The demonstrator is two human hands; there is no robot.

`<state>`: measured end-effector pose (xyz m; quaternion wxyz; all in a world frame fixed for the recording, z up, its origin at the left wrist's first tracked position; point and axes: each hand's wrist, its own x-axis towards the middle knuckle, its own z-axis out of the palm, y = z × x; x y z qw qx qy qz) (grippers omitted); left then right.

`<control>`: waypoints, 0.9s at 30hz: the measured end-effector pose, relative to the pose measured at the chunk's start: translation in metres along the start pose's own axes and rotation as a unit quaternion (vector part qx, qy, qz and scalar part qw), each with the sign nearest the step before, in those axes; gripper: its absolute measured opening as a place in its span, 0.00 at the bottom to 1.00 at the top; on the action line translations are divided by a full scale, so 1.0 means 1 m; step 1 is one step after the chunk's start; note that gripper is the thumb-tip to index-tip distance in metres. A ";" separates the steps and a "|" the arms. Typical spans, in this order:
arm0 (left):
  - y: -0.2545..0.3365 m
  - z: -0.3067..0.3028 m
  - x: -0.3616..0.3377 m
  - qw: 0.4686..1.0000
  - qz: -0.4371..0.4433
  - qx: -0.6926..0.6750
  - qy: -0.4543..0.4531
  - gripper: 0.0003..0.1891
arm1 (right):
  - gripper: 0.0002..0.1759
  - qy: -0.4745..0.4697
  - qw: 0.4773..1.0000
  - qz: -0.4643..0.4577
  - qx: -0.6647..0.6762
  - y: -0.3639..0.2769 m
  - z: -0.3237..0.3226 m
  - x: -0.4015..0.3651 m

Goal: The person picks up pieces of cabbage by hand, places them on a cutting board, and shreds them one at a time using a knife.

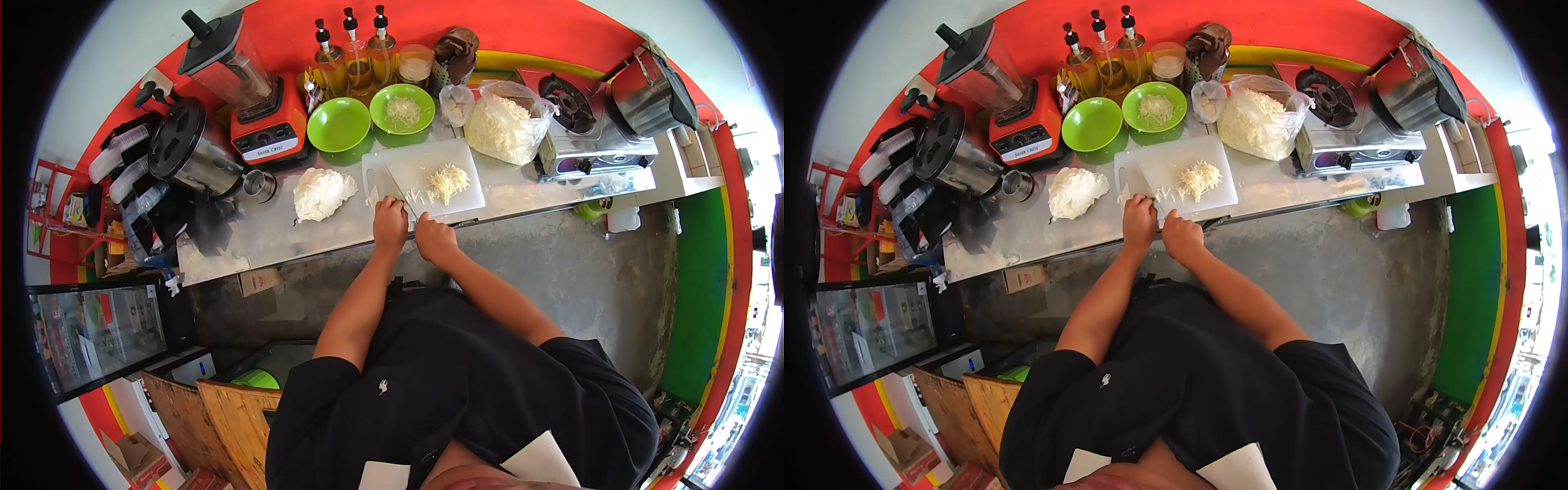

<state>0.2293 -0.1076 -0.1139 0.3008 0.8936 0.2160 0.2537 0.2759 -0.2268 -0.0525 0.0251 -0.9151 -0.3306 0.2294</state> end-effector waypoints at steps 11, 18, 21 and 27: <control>-0.003 -0.001 0.002 1.000 0.001 0.015 -0.022 0.06 | 0.10 0.010 1.000 0.002 0.000 -0.004 -0.004 0.007; 0.000 -0.004 0.004 0.999 -0.021 0.008 -0.028 0.06 | 0.10 0.024 0.999 0.018 0.014 -0.003 0.014 0.001; 0.002 -0.005 0.004 0.999 -0.028 -0.014 -0.011 0.06 | 0.11 0.021 1.000 0.007 0.014 -0.001 0.010 0.008; 0.002 -0.005 0.006 0.999 -0.045 -0.016 0.000 0.06 | 0.12 0.008 1.000 -0.005 0.003 -0.001 0.004 0.000</control>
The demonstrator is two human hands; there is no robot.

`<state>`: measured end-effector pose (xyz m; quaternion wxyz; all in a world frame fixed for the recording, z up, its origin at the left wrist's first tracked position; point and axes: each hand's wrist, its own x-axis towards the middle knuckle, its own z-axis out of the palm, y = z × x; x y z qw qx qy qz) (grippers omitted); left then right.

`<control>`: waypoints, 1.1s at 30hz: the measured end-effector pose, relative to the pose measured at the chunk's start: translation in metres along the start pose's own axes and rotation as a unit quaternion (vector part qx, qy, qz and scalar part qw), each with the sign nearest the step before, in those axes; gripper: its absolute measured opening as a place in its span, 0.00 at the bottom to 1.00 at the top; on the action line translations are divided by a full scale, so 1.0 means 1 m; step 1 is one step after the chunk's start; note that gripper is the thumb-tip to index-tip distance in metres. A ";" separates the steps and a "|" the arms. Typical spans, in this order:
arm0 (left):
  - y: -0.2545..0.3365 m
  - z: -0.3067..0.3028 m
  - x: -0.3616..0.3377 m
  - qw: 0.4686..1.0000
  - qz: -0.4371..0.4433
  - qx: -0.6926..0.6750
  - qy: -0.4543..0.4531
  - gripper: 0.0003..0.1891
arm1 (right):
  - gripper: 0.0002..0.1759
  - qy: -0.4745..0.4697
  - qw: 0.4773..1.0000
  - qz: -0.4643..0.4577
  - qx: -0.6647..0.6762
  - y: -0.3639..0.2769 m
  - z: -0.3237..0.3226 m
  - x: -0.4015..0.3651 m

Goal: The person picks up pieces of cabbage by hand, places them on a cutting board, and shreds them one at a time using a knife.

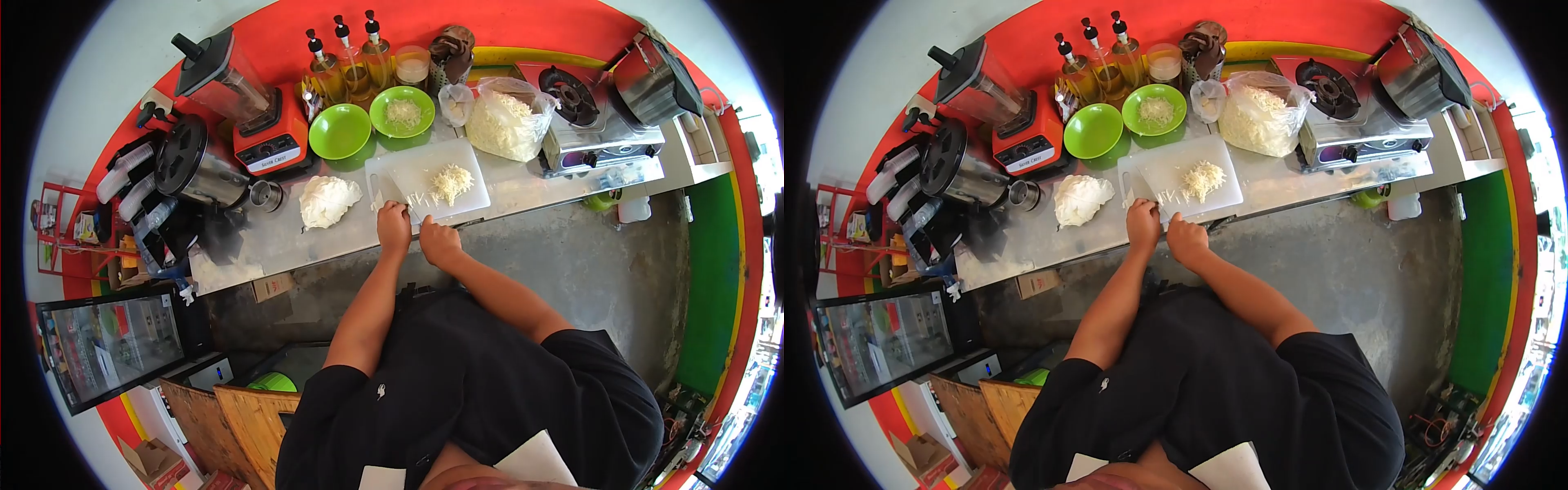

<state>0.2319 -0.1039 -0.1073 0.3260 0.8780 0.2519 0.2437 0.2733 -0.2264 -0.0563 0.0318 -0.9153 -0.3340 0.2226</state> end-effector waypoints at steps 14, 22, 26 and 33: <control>0.005 -0.005 0.004 0.998 -0.047 0.038 -0.024 0.06 | 0.10 -0.008 1.000 -0.009 0.028 0.001 0.000 -0.007; 0.007 -0.007 0.005 0.998 -0.044 0.043 -0.026 0.05 | 0.11 -0.022 1.000 -0.008 0.020 0.001 -0.009 0.001; 0.005 -0.006 0.004 0.997 -0.062 0.032 -0.044 0.05 | 0.11 -0.033 0.999 0.002 0.034 -0.002 -0.005 -0.010; 0.004 -0.005 0.000 0.999 -0.037 0.016 -0.008 0.04 | 0.11 -0.019 0.999 0.001 0.035 0.001 -0.002 0.004</control>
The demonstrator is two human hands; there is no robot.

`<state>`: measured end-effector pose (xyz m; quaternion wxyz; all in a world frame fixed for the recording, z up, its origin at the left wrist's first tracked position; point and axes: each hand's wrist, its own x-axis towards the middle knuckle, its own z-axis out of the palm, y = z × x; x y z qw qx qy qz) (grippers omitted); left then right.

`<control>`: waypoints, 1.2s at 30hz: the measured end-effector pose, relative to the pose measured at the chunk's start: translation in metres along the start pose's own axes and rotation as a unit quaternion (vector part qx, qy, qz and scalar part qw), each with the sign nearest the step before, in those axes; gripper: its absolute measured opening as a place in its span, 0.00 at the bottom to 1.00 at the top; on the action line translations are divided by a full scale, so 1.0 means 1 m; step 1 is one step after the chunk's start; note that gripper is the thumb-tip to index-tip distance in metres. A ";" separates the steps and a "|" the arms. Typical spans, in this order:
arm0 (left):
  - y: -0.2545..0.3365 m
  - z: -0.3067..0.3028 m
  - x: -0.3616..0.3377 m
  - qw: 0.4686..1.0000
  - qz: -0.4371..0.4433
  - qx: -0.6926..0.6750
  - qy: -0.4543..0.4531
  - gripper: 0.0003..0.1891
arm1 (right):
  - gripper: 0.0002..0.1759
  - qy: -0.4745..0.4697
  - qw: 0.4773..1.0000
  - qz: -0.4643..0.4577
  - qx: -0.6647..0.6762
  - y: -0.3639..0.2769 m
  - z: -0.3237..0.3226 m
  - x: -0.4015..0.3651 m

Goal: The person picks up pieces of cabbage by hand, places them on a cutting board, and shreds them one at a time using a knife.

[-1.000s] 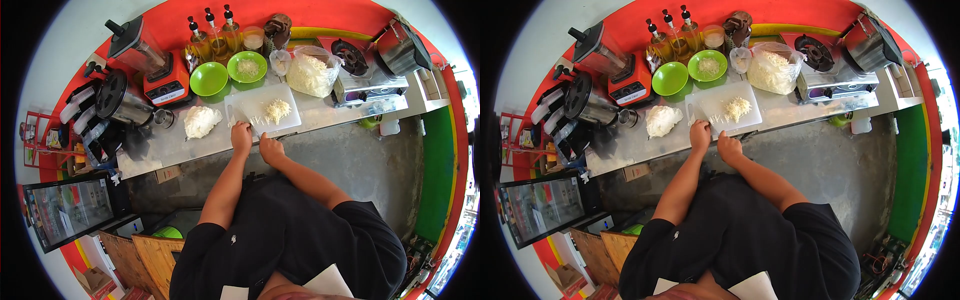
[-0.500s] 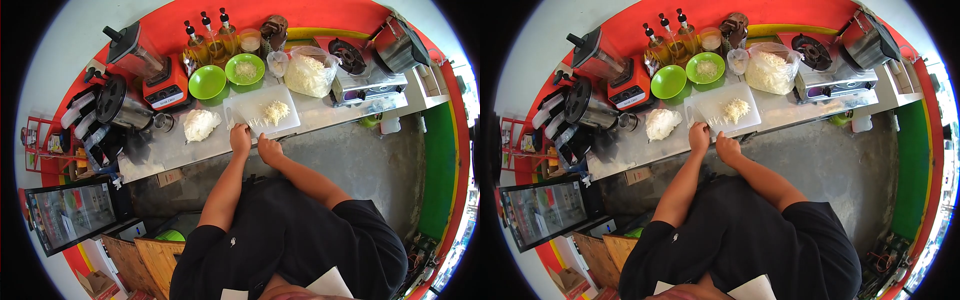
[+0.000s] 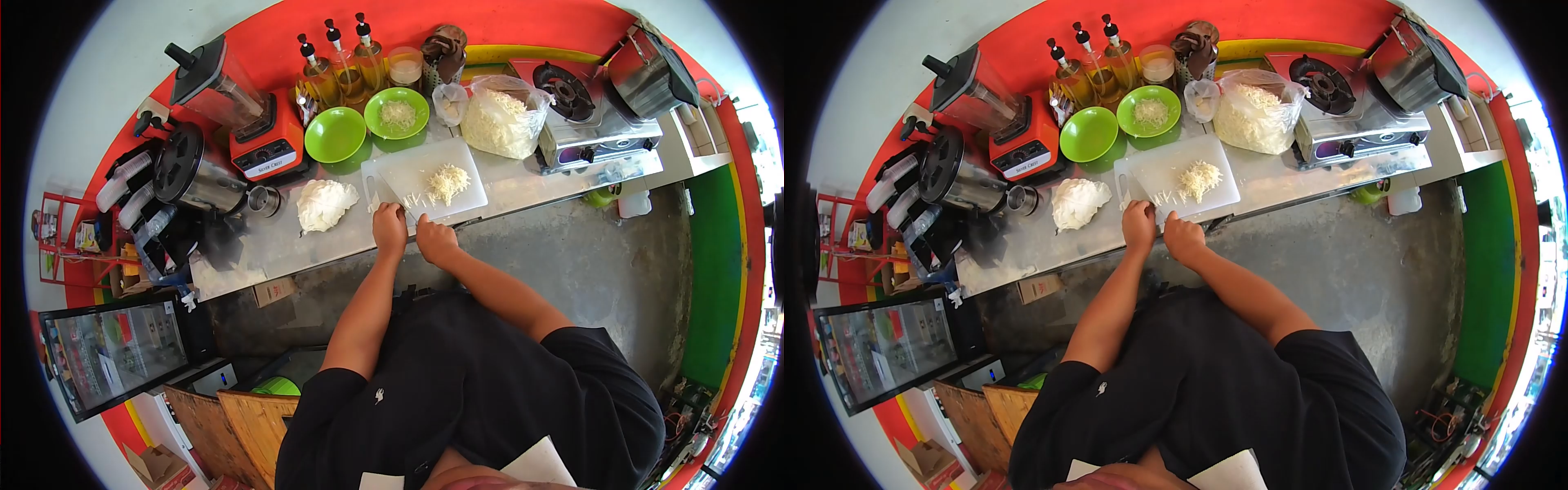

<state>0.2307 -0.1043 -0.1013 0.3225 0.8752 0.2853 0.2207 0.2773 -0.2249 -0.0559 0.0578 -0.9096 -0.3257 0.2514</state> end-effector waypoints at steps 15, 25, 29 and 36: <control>-0.001 -0.002 -0.008 0.998 0.060 0.011 -0.016 0.07 | 0.11 -0.004 1.000 -0.018 -0.013 0.000 -0.004 -0.009; -0.008 -0.001 -0.002 0.999 0.005 -0.038 -0.037 0.06 | 0.11 0.008 1.000 0.005 0.021 0.001 0.002 0.001; -0.014 0.005 -0.003 0.999 0.028 -0.032 0.001 0.05 | 0.12 -0.016 1.000 -0.005 -0.014 -0.001 -0.004 -0.011; -0.009 0.003 -0.005 0.999 0.002 -0.044 -0.008 0.04 | 0.13 -0.023 1.000 -0.009 -0.003 0.000 -0.009 -0.005</control>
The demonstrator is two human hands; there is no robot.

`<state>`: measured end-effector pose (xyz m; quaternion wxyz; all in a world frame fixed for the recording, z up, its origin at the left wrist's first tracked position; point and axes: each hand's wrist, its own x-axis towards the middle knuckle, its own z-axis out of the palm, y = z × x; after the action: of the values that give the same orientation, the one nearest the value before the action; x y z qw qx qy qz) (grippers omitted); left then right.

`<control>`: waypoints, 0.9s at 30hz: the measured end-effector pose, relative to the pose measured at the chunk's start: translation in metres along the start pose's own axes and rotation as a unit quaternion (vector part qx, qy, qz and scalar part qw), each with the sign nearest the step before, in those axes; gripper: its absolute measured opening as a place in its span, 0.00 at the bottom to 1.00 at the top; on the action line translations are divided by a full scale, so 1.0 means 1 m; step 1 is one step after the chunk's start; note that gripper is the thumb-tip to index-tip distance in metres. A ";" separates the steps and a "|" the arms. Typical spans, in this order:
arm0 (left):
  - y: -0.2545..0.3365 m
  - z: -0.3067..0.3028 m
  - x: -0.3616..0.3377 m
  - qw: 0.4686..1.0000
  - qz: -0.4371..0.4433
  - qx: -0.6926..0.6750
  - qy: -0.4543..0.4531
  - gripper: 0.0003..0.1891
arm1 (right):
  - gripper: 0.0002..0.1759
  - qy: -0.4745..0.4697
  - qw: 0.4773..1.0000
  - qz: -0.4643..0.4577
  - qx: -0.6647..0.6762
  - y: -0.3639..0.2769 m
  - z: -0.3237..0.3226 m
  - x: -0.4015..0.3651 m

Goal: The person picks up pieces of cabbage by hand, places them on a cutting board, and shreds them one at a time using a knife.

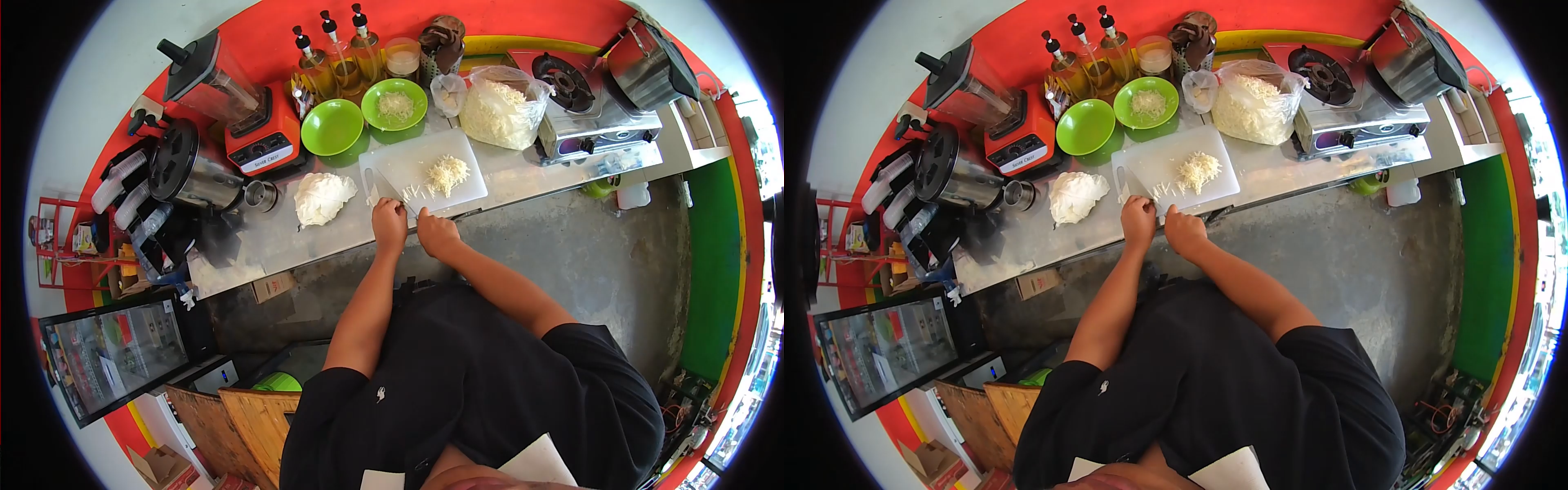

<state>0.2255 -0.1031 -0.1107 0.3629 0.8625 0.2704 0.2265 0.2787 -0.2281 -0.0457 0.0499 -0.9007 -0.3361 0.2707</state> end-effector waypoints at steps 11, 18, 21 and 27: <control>0.001 0.002 -0.001 0.998 0.033 0.005 0.051 0.03 | 0.14 -0.023 1.000 0.018 0.012 0.004 0.006 -0.005; 0.002 -0.001 0.000 1.000 -0.002 -0.015 0.021 0.02 | 0.13 -0.038 0.999 -0.002 -0.003 0.003 0.000 -0.004; 0.001 0.002 -0.002 0.999 0.011 -0.008 0.043 0.02 | 0.13 -0.020 1.000 0.006 -0.003 0.003 0.009 -0.012; -0.001 -0.002 -0.005 1.000 -0.010 -0.006 0.029 0.04 | 0.13 0.004 1.000 -0.001 0.029 0.008 0.015 0.004</control>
<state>0.2199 -0.1047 -0.1108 0.3624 0.8508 0.2875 0.2492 0.2783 -0.2331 -0.0622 0.0769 -0.8997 -0.3285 0.2770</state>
